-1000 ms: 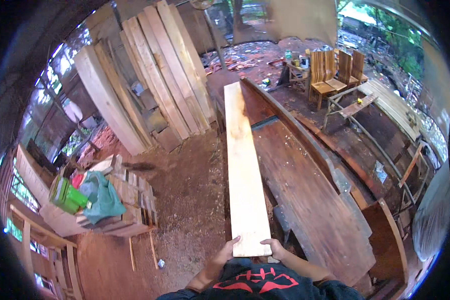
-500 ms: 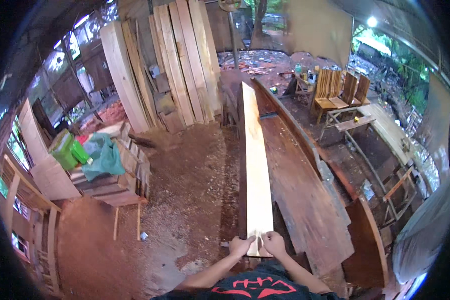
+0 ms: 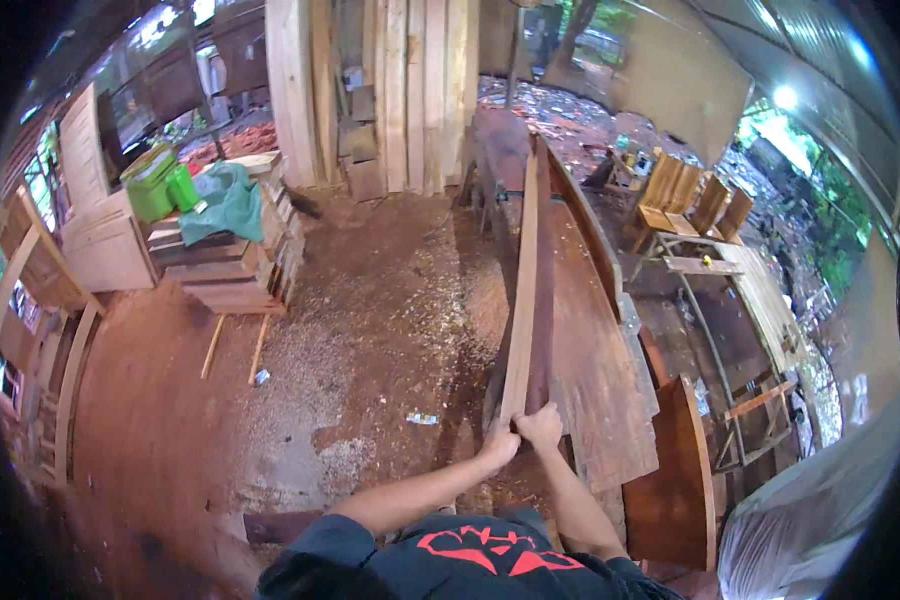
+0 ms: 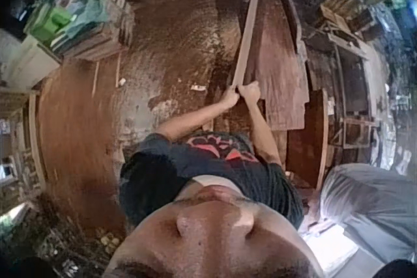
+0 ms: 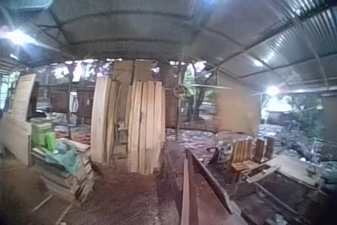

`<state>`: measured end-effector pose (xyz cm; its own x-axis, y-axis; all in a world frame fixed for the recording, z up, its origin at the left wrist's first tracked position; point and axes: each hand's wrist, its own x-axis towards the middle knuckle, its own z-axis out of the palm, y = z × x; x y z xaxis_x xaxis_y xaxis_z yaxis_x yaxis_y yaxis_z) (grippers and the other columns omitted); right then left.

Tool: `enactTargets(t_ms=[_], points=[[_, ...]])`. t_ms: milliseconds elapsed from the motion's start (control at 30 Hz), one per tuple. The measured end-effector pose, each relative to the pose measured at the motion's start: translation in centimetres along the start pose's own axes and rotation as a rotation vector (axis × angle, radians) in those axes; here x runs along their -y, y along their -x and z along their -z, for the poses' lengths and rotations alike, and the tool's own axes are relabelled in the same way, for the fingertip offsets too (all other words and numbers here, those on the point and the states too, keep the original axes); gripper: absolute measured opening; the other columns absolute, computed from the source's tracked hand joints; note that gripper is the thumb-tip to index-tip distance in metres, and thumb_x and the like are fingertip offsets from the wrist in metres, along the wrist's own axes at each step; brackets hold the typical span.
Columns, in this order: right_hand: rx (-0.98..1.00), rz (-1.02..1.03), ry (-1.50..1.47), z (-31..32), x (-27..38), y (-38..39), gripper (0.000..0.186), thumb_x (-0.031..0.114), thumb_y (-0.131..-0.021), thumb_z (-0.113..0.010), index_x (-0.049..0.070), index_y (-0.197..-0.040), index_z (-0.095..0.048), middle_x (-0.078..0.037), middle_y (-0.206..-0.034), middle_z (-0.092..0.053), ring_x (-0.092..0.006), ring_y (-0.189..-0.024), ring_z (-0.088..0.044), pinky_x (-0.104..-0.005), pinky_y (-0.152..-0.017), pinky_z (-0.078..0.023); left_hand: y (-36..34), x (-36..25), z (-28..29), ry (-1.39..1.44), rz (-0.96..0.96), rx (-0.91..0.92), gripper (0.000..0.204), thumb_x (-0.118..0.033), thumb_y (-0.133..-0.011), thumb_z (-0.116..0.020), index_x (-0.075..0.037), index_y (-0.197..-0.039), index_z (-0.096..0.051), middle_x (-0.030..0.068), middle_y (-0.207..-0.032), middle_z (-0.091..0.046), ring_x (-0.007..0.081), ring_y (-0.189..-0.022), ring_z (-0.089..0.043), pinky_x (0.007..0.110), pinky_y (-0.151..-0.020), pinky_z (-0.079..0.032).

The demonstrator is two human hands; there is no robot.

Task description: The person planes wooden boards by pushing them across a jointer machine by hand, flipping them over, and repeatedly running different sides along the planer bed.

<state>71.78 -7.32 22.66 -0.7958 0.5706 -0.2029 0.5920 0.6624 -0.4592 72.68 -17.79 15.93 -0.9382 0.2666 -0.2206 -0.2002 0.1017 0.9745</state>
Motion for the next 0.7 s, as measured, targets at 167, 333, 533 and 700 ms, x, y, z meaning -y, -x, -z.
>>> enactTargets(t_ms=[167,333,533,700], points=[[-0.030,0.060,0.048,2.6,-6.8,3.6,0.087,0.048,-0.064,-0.087,-0.005,-0.126,-0.056,-0.029,-0.112,-0.070,-0.0417,-0.105,-0.071,-0.0470,-0.090,-0.057,1.9,-1.0,0.2,0.201,0.377,0.290,0.026,-0.023,-0.096,-0.060,-0.002,-0.110,-0.067,0.0087,-0.098,-0.070,0.0201,-0.085,-0.069,0.036,-0.070,-0.055],[-0.130,0.162,0.017,6.4,-27.0,8.9,0.074,0.035,-0.066,-0.083,-0.008,-0.118,-0.054,-0.032,-0.101,-0.069,-0.0487,-0.099,-0.068,-0.0522,-0.086,-0.055,3.9,-2.9,-8.5,0.185,0.510,0.283,0.031,-0.028,-0.096,-0.058,-0.002,-0.109,-0.068,0.0152,-0.101,-0.071,0.0223,-0.088,-0.070,0.035,-0.069,-0.056],[0.100,0.108,0.169,15.5,-45.7,22.7,0.083,0.039,-0.073,-0.080,-0.006,-0.136,-0.049,-0.032,-0.107,-0.068,-0.0471,-0.097,-0.068,-0.0515,-0.080,-0.056,0.7,-2.3,-21.1,-0.190,0.158,-0.055,0.051,-0.047,-0.093,-0.066,0.002,-0.079,-0.070,0.0187,-0.077,-0.072,0.0329,-0.070,-0.071,0.046,-0.069,-0.055],[0.079,0.044,-0.004,21.5,-52.6,35.3,0.084,0.045,-0.082,-0.081,-0.001,-0.144,-0.047,-0.029,-0.110,-0.069,-0.0442,-0.099,-0.069,-0.0502,-0.078,-0.057,5.0,-1.8,-32.5,-0.378,0.195,-0.241,0.096,-0.061,-0.080,-0.077,0.012,-0.131,-0.042,0.0326,-0.124,-0.061,0.0474,-0.114,-0.063,0.052,-0.096,-0.053]])
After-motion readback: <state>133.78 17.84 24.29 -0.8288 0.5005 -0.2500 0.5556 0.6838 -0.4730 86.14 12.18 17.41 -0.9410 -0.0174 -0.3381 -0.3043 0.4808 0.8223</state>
